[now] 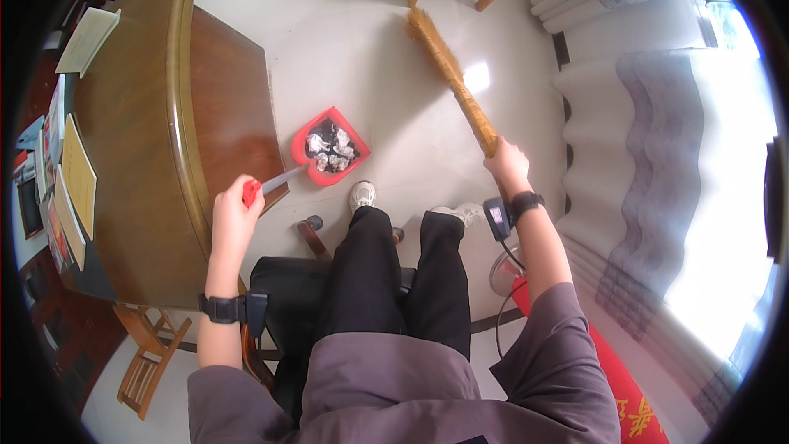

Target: Sweeping the floor and collecting dust into a dustpan while moving chairs to reach corners.

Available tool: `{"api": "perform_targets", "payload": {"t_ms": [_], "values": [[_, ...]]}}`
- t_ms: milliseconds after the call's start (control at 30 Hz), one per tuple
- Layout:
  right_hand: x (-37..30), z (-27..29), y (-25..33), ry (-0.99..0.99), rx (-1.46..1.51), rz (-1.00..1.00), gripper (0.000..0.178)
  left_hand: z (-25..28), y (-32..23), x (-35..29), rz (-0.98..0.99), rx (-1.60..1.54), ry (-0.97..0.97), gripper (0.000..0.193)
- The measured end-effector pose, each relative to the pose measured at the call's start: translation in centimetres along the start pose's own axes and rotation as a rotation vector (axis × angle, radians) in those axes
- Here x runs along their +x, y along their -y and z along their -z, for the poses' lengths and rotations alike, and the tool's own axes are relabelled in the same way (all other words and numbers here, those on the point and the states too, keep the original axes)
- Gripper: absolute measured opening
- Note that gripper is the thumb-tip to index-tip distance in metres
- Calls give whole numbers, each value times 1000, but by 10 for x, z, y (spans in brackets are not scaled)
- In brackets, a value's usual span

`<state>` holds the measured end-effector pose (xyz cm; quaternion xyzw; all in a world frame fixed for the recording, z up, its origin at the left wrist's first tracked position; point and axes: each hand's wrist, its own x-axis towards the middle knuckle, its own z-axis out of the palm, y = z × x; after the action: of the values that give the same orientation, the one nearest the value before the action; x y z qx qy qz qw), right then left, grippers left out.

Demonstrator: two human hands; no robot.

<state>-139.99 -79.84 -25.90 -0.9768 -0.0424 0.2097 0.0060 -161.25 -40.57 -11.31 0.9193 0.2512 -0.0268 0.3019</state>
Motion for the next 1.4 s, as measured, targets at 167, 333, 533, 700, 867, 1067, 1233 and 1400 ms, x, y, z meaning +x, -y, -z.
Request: {"api": "perform_targets", "payload": {"t_ms": [167,333,533,700,867,1067,1233,1400], "values": [[26,-12,24,52,-93,-38,30,-9,5,-27,55,-11,-107,12],[-4,-59,42,99,-70,14,42,-23,20,-33,149,-22,-128,13],[-107,-119,47,253,-42,116,65,-40,17,-33,176,10,-159,12],[-164,-111,61,465,67,196,73,-43,12,-28,160,10,-148,12],[-167,-75,58,594,472,159,56,-46,13,-31,156,-4,-164,10],[-174,-4,37,443,253,219,62,-49,29,-38,84,-47,-197,12],[-168,79,4,395,197,212,59,-46,40,-53,95,-52,-223,13],[-149,110,-53,264,66,198,53,-36,24,-77,219,-79,-275,13]]}}
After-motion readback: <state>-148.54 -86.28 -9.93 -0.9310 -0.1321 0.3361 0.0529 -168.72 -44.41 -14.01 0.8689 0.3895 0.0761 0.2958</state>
